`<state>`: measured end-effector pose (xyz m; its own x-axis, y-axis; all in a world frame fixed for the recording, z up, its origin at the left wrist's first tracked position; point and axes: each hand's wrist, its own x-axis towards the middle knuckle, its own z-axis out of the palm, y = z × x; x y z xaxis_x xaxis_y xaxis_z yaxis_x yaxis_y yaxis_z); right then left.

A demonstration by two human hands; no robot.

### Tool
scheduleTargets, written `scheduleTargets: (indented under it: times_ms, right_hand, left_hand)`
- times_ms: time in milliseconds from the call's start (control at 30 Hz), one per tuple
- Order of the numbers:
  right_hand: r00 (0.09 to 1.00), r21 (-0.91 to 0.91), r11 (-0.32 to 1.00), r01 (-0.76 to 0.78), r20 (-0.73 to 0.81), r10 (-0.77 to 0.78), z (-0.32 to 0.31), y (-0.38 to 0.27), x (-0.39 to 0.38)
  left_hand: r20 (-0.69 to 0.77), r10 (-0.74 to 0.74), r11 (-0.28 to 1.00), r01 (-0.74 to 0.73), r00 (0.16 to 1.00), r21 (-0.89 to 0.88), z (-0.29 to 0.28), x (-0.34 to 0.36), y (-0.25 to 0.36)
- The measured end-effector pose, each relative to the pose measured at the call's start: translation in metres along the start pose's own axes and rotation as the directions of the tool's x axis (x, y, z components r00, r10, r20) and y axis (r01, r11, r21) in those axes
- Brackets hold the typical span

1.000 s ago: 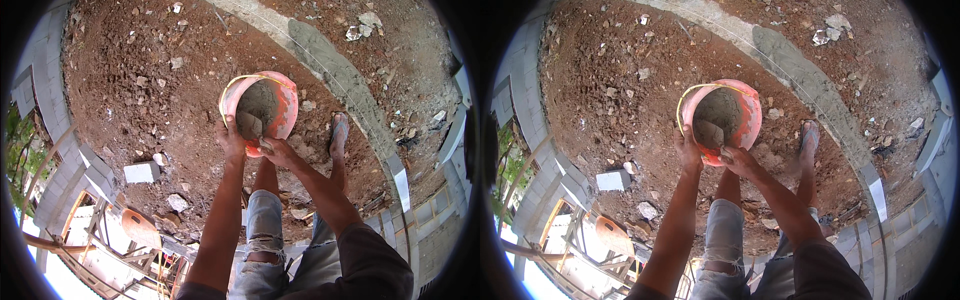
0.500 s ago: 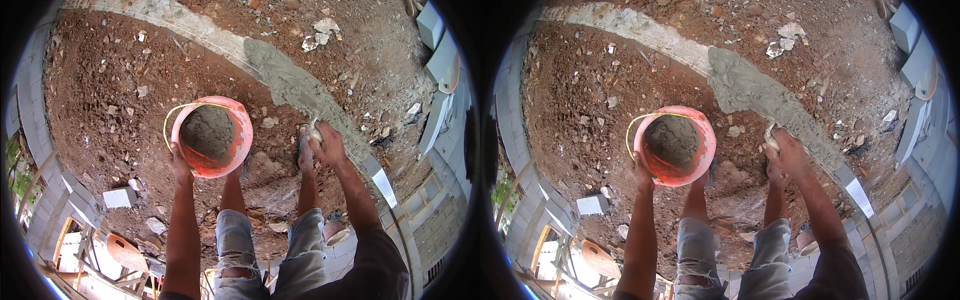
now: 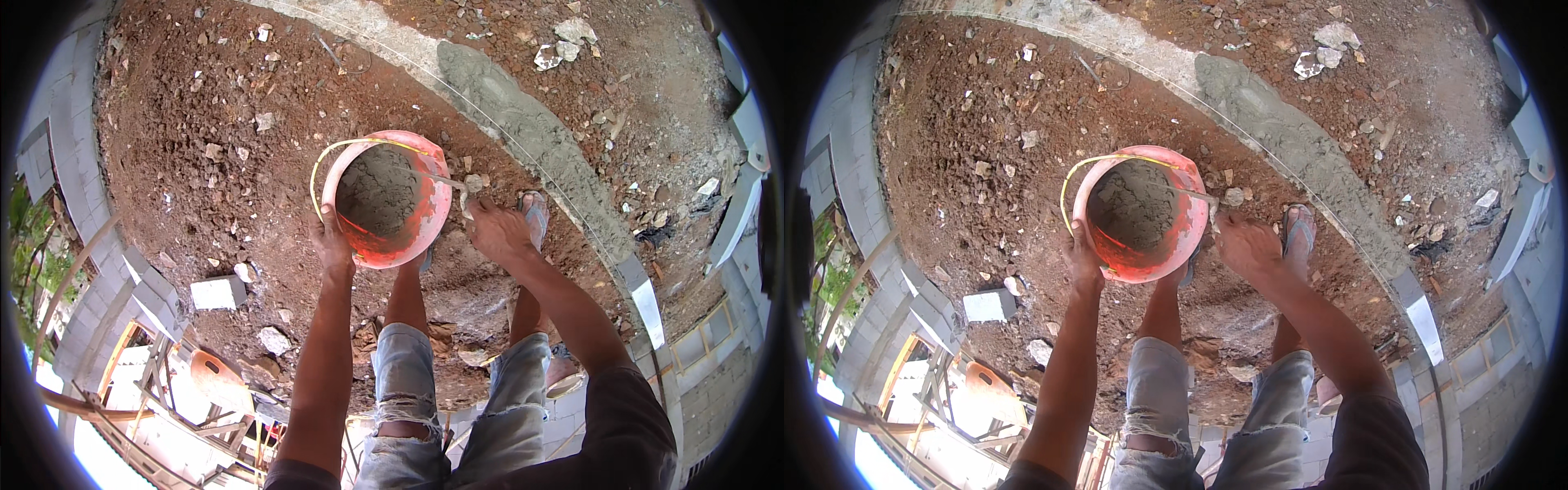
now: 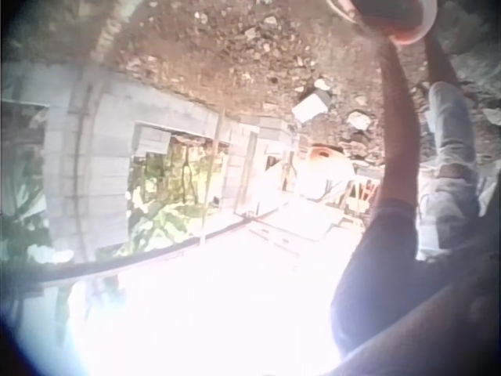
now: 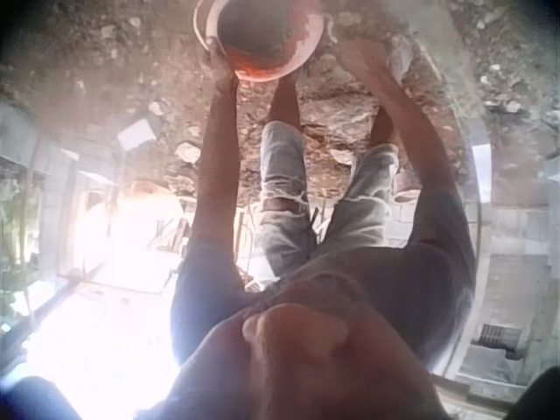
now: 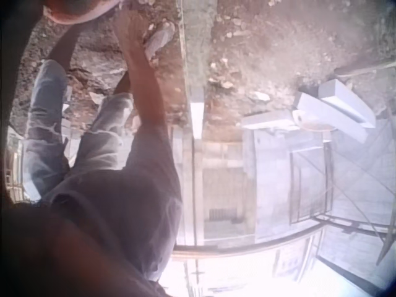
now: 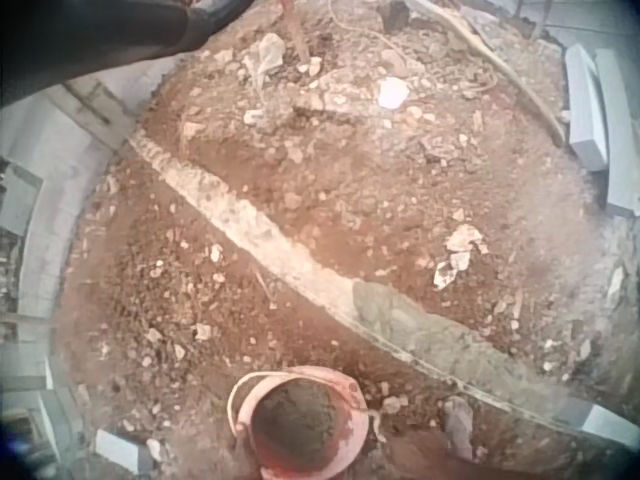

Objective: The person scoops cement from a bucket with a trowel and spreads it along a marked line on the ground. They then pick up white rectangular tiles, apply cement to their back, and place them onto the prepared line, tapping them into position with a hammer.

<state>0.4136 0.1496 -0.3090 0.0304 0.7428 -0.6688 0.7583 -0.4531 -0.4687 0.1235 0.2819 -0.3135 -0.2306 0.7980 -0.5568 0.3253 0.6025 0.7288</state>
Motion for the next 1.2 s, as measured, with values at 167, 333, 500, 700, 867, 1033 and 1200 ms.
scheduleTargets:
  times_ms: [167, 333, 500, 700, 867, 1033, 1200]
  right_hand:
    - [0.931, -0.004, 1.000, 0.007, 0.364, -0.005, 0.071, -0.040, 0.044]
    - [0.924, 0.348, 0.925, 0.155, 0.279, -0.260, 0.116, -0.025, 0.016]
    - [0.931, 0.631, 0.758, 0.164, 0.155, -0.330, 0.105, -0.047, -0.014]
    - [0.936, 0.751, 0.633, 0.189, 0.057, -0.348, 0.083, -0.023, -0.024]
    - [0.930, 0.592, 0.786, 0.178, 0.160, -0.331, 0.037, 0.029, -0.058]
    - [0.976, 0.356, 0.916, 0.183, -0.178, -0.126, -0.035, 0.090, -0.122]
    - [0.889, 0.019, 0.986, -0.164, -0.429, 0.156, -0.037, 0.167, -0.090]
  left_hand:
    - [0.024, 0.114, 0.989, -0.116, 0.993, 0.097, 0.025, -0.016, 0.009]
    - [0.045, 0.073, 0.997, -0.073, 0.996, -0.007, 0.025, -0.014, -0.001]
    - [0.099, 0.135, 0.990, -0.130, 0.986, -0.054, 0.025, -0.018, 0.002]
    - [0.069, 0.010, 0.997, -0.005, 0.998, -0.072, 0.011, -0.010, 0.005]
    - [0.128, -0.057, 0.985, 0.076, 0.990, -0.155, -0.015, 0.006, -0.002]
    - [0.076, -0.072, 0.996, 0.077, 0.994, -0.055, -0.013, 0.007, 0.001]
    - [0.101, -0.047, 0.997, 0.053, 0.994, -0.057, -0.010, 0.010, -0.007]
